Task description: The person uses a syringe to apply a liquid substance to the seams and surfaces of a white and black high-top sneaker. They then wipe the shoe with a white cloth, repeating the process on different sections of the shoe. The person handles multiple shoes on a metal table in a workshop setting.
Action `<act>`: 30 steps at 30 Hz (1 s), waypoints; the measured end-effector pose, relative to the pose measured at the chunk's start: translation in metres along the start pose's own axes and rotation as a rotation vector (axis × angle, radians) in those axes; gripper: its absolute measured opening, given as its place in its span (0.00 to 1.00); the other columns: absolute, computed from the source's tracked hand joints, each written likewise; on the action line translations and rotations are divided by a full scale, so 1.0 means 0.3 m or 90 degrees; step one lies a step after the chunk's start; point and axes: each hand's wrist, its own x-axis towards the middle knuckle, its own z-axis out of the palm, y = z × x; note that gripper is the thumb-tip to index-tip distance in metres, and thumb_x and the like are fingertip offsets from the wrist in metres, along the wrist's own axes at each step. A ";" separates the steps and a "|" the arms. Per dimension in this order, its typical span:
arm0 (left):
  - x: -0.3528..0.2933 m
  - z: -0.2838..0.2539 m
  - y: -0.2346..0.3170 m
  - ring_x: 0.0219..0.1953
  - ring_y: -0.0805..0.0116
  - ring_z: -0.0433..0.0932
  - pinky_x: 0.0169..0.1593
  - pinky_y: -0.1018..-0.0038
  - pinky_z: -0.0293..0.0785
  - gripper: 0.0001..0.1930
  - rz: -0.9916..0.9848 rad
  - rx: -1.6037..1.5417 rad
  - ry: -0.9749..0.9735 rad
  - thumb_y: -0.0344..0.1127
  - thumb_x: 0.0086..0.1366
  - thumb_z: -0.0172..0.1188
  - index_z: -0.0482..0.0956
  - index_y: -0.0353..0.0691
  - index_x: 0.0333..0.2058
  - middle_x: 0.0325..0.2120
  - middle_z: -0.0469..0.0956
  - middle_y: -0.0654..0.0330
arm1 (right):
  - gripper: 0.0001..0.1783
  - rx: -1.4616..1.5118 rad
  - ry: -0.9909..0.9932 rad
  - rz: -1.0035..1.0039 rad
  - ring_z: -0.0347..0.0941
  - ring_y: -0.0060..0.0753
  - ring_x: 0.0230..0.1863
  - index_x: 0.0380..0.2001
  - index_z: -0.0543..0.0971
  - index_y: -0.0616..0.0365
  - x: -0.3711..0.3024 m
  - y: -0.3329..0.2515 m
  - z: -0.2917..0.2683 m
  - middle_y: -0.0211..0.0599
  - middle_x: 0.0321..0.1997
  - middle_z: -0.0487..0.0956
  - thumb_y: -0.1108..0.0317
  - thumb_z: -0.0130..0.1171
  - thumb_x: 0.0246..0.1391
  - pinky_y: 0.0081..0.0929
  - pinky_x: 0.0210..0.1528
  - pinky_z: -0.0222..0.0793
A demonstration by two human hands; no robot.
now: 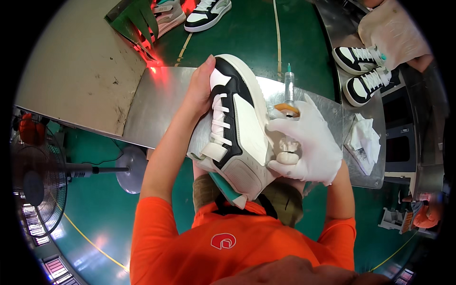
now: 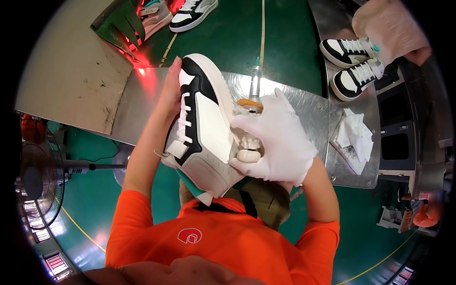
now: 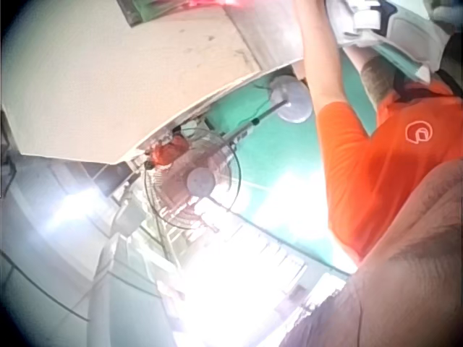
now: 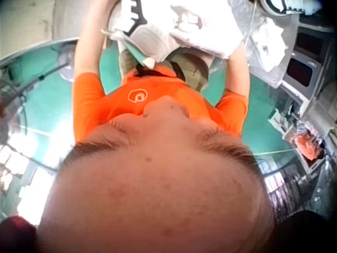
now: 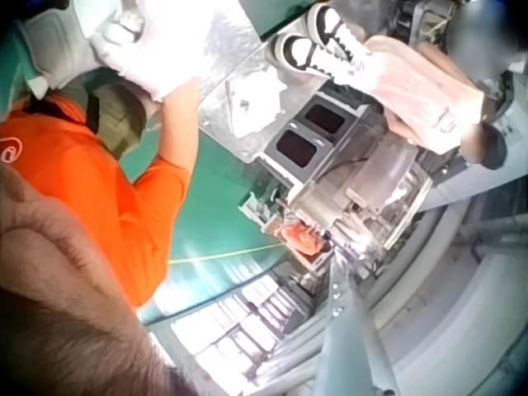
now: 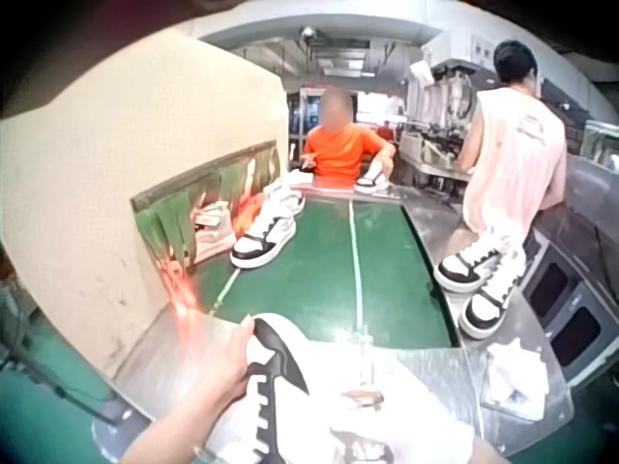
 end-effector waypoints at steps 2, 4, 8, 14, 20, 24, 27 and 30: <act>0.004 -0.005 -0.001 0.34 0.65 0.81 0.40 0.69 0.78 0.23 0.008 -0.002 -0.010 0.50 0.71 0.48 0.75 0.32 0.42 0.35 0.81 0.54 | 0.28 0.082 0.066 0.005 0.67 0.55 0.47 0.40 0.79 0.50 -0.011 0.008 0.004 0.50 0.44 0.72 0.55 0.72 0.30 0.46 0.55 0.61; 0.001 -0.003 -0.002 0.34 0.65 0.81 0.40 0.69 0.78 0.23 0.014 0.013 -0.018 0.50 0.70 0.48 0.75 0.32 0.42 0.35 0.81 0.54 | 0.28 0.106 0.087 0.035 0.67 0.54 0.48 0.40 0.79 0.50 -0.021 0.004 -0.006 0.50 0.46 0.72 0.56 0.72 0.29 0.43 0.54 0.63; 0.012 -0.006 -0.008 0.34 0.66 0.81 0.39 0.70 0.79 0.22 0.015 0.011 -0.008 0.51 0.70 0.49 0.75 0.33 0.42 0.34 0.81 0.55 | 0.29 0.105 0.146 0.047 0.66 0.53 0.49 0.41 0.79 0.49 -0.019 0.019 0.009 0.50 0.48 0.71 0.57 0.73 0.28 0.40 0.54 0.63; -0.001 -0.007 -0.004 0.31 0.66 0.81 0.36 0.71 0.79 0.22 0.020 0.020 -0.028 0.51 0.70 0.49 0.76 0.34 0.41 0.33 0.81 0.56 | 0.32 0.031 0.086 0.033 0.64 0.55 0.47 0.44 0.79 0.48 0.011 0.001 0.039 0.51 0.43 0.70 0.53 0.72 0.29 0.44 0.53 0.62; 0.003 0.001 0.002 0.33 0.66 0.81 0.38 0.70 0.79 0.21 0.004 0.002 -0.018 0.50 0.70 0.49 0.75 0.33 0.42 0.34 0.80 0.55 | 0.32 0.019 0.059 -0.006 0.63 0.54 0.43 0.44 0.79 0.47 0.029 -0.001 0.053 0.49 0.39 0.68 0.51 0.71 0.30 0.45 0.48 0.61; 0.002 0.001 0.002 0.34 0.66 0.80 0.40 0.69 0.78 0.21 0.008 0.006 -0.019 0.49 0.70 0.48 0.74 0.34 0.42 0.35 0.80 0.55 | 0.29 0.010 0.015 0.027 0.64 0.54 0.44 0.40 0.80 0.48 0.027 -0.003 0.038 0.49 0.40 0.69 0.52 0.72 0.29 0.44 0.49 0.62; -0.007 0.001 0.003 0.35 0.67 0.80 0.41 0.70 0.78 0.20 0.020 0.014 -0.023 0.49 0.71 0.48 0.74 0.34 0.42 0.35 0.80 0.56 | 0.27 0.094 0.028 0.057 0.66 0.54 0.47 0.37 0.79 0.49 0.006 0.004 0.027 0.50 0.44 0.70 0.55 0.72 0.28 0.40 0.52 0.63; 0.004 -0.005 0.003 0.36 0.66 0.80 0.41 0.70 0.78 0.20 0.034 0.020 -0.028 0.48 0.71 0.48 0.74 0.33 0.44 0.36 0.80 0.56 | 0.25 0.269 0.122 0.082 0.69 0.49 0.51 0.35 0.78 0.51 -0.043 0.040 0.015 0.49 0.49 0.71 0.61 0.70 0.27 0.36 0.56 0.63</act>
